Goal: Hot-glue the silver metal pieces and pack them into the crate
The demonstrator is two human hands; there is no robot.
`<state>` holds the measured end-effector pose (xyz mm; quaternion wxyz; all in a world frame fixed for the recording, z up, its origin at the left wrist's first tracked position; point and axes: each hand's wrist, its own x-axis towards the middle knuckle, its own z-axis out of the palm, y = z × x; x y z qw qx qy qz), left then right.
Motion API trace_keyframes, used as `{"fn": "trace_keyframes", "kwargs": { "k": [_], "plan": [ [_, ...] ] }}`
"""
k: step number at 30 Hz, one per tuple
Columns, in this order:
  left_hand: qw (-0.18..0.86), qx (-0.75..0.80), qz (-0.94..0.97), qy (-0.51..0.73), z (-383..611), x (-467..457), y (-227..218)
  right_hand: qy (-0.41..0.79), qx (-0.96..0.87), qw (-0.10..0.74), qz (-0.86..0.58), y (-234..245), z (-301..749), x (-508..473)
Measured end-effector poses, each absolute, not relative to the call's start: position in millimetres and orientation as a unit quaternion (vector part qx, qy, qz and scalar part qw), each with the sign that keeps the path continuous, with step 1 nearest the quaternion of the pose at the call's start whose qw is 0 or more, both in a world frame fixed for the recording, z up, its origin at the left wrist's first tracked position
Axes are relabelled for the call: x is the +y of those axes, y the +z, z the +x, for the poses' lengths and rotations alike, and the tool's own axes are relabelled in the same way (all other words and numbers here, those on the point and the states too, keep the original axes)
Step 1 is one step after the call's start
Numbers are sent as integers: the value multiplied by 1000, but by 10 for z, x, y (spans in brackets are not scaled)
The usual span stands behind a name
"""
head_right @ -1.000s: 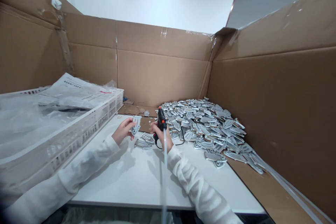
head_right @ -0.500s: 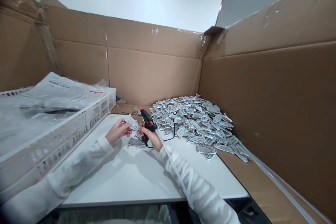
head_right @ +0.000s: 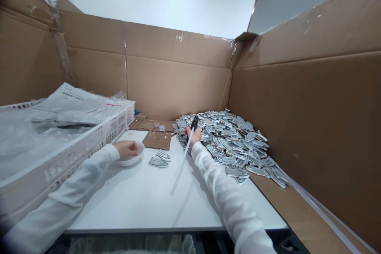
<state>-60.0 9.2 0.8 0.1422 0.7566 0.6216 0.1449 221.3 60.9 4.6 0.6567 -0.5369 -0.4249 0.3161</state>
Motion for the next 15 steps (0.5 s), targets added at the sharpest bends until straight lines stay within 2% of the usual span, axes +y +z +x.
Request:
{"fn": "trace_keyframes", "kwargs": {
  "k": [3, 6, 10, 15],
  "plan": [
    [132, 629, 759, 105, -592, 81, -79, 319, -396, 642, -574, -2, 2219, 888],
    [138, 619, 762, 131, -583, 112, -126, 323, -381, 621, -604, -45, 2240, 1046],
    [181, 607, 754, 173, -649, 206, -137, 304, -384, 605, -628, -51, 2354, 1100],
    [227, 594, 758, 142, -743, 262, -92, 265, -408, 591, -643, 21, 2454, 1043]
  ]
}}
